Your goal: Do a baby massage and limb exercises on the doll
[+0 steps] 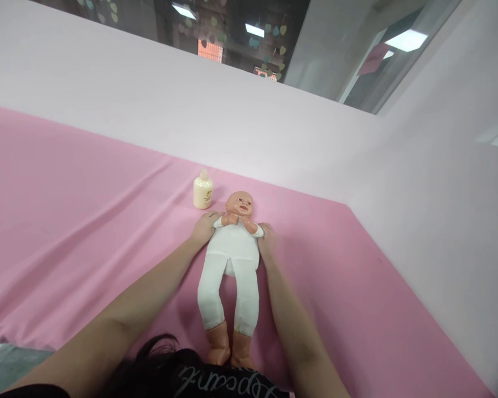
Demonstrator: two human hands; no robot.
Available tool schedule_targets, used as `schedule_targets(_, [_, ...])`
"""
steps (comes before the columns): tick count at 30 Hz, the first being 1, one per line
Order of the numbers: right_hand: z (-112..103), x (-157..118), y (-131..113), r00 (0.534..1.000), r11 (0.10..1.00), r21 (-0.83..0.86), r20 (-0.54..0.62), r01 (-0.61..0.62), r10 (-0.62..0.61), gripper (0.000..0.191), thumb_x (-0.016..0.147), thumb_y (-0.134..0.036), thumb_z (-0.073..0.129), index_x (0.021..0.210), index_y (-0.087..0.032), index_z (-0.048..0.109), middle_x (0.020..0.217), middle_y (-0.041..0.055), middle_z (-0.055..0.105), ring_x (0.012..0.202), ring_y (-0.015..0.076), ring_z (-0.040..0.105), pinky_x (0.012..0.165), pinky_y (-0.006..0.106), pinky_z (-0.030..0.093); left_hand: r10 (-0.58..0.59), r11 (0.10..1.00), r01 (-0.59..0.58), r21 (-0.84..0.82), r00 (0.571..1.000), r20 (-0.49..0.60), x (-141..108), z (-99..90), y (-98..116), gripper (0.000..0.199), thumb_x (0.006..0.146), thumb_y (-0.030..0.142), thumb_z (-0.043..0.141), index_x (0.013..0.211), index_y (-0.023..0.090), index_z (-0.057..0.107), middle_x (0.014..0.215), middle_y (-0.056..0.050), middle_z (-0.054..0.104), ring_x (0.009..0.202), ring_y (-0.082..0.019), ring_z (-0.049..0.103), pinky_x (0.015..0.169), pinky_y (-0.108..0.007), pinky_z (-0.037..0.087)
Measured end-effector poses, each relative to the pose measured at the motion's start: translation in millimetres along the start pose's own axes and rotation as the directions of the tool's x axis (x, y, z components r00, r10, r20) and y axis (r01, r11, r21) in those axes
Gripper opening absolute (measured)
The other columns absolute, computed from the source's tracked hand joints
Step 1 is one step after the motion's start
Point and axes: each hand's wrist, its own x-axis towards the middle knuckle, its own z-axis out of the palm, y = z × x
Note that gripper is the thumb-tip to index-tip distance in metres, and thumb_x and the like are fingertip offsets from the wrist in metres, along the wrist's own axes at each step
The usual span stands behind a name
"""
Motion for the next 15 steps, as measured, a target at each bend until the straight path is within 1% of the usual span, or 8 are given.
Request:
schedule_targets(5, [0,0,-1,1.0,1.0,-0.002,-0.007,0.001,-0.001,0.019,0.075,-0.018,0.049,0.082,-0.021,0.066,0.094,0.0076,0.071,0.091,0.021,0.063,0.086,0.033,0.052,-0.015,1.0,0.015,-0.008,1.0,0.01,0,-1.1,3,0.061,0.078,0.007,0.046,0.13,0.021,0.074,0.123,-0.012,0.071,0.116,-0.028,0.065,0.108,-0.045,0.053])
schedule_targets(9, [0,0,0,1.0,1.0,0.013,-0.013,-0.001,0.001,0.02,0.073,-0.017,0.049,0.082,-0.021,0.066,0.096,0.0079,0.072,0.091,0.0209,0.064,0.087,0.033,0.052,-0.044,0.998,0.045,-0.041,0.999,0.013,-1,-4.3,7,0.058,0.079,0.008,0.048,0.13,0.021,0.073,0.122,-0.012,0.072,0.118,-0.029,0.066,0.109,-0.046,0.053])
schedule_targets(11, [0,0,1,0.999,1.0,0.018,-0.023,-0.026,0.026,0.021,0.072,-0.017,0.05,0.084,-0.021,0.067,0.097,0.0081,0.073,0.091,0.0211,0.064,0.086,0.033,0.052,-0.075,0.994,0.076,-0.076,0.997,0.009,-2,-7.6,10,0.057,0.08,0.011,0.05,0.131,0.022,0.072,0.123,-0.011,0.073,0.12,-0.03,0.066,0.109,-0.047,0.053])
schedule_targets(13, [0,0,2,0.996,0.997,0.027,-0.042,-0.074,0.075,0.022,0.074,-0.017,0.051,0.089,-0.019,0.068,0.099,0.0086,0.074,0.092,0.0217,0.064,0.086,0.033,0.052,-0.109,0.986,0.108,-0.124,0.994,0.0,-3,-11.4,14,0.053,0.084,0.017,0.054,0.134,0.024,0.069,0.126,-0.011,0.073,0.122,-0.032,0.066,0.11,-0.048,0.052])
schedule_targets(15, [1,0,4,0.987,0.988,0.045,-0.065,-0.147,0.15,0.02,0.08,-0.021,0.054,0.093,-0.017,0.068,0.098,0.0087,0.074,0.091,0.0221,0.064,0.085,0.034,0.052,-0.145,0.974,0.139,-0.179,0.989,-0.021,-3,-14.5,17,0.048,0.089,0.026,0.058,0.136,0.025,0.066,0.131,-0.011,0.072,0.124,-0.034,0.066,0.109,-0.05,0.052])
